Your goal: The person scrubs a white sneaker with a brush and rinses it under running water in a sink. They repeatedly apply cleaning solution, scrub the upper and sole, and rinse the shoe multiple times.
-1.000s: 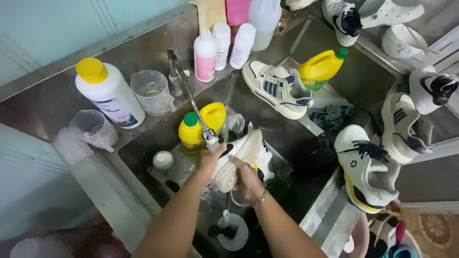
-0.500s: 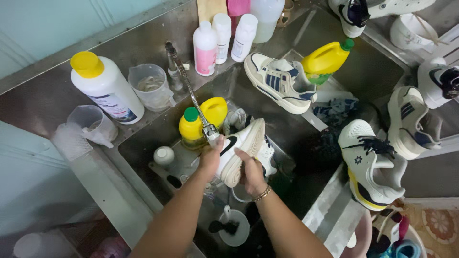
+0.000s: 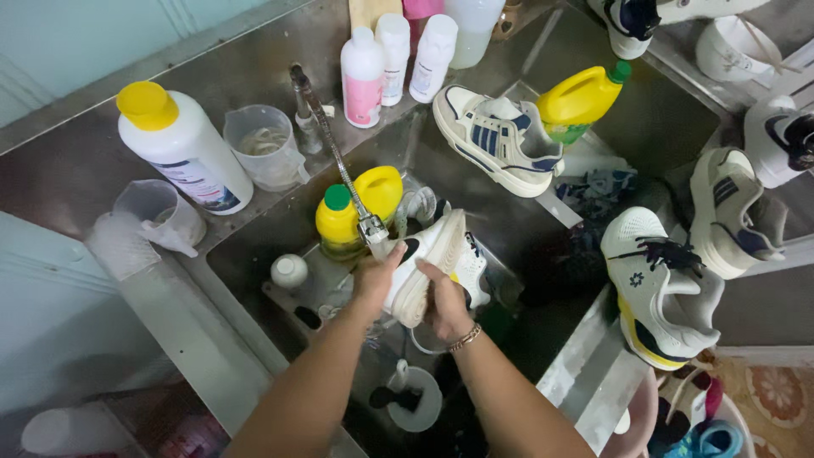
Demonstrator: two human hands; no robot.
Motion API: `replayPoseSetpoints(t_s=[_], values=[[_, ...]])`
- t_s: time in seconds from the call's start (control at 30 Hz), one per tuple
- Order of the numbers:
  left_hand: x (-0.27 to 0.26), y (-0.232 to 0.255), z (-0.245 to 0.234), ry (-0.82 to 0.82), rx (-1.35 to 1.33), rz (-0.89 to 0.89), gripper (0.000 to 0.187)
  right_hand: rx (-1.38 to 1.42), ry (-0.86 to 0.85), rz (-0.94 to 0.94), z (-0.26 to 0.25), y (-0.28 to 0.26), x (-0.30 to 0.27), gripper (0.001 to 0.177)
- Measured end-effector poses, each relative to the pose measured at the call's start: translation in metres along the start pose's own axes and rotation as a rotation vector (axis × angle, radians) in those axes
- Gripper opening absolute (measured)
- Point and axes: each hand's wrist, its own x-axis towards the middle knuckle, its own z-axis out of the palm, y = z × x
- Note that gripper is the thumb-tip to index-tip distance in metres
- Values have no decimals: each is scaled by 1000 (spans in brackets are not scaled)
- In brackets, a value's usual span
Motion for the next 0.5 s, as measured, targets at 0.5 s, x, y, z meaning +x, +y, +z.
replayPoseSetpoints(t_s=[0.5], values=[[-35,33,-9,14,-148,-3,36,74,-102,0,1,5,2,55]])
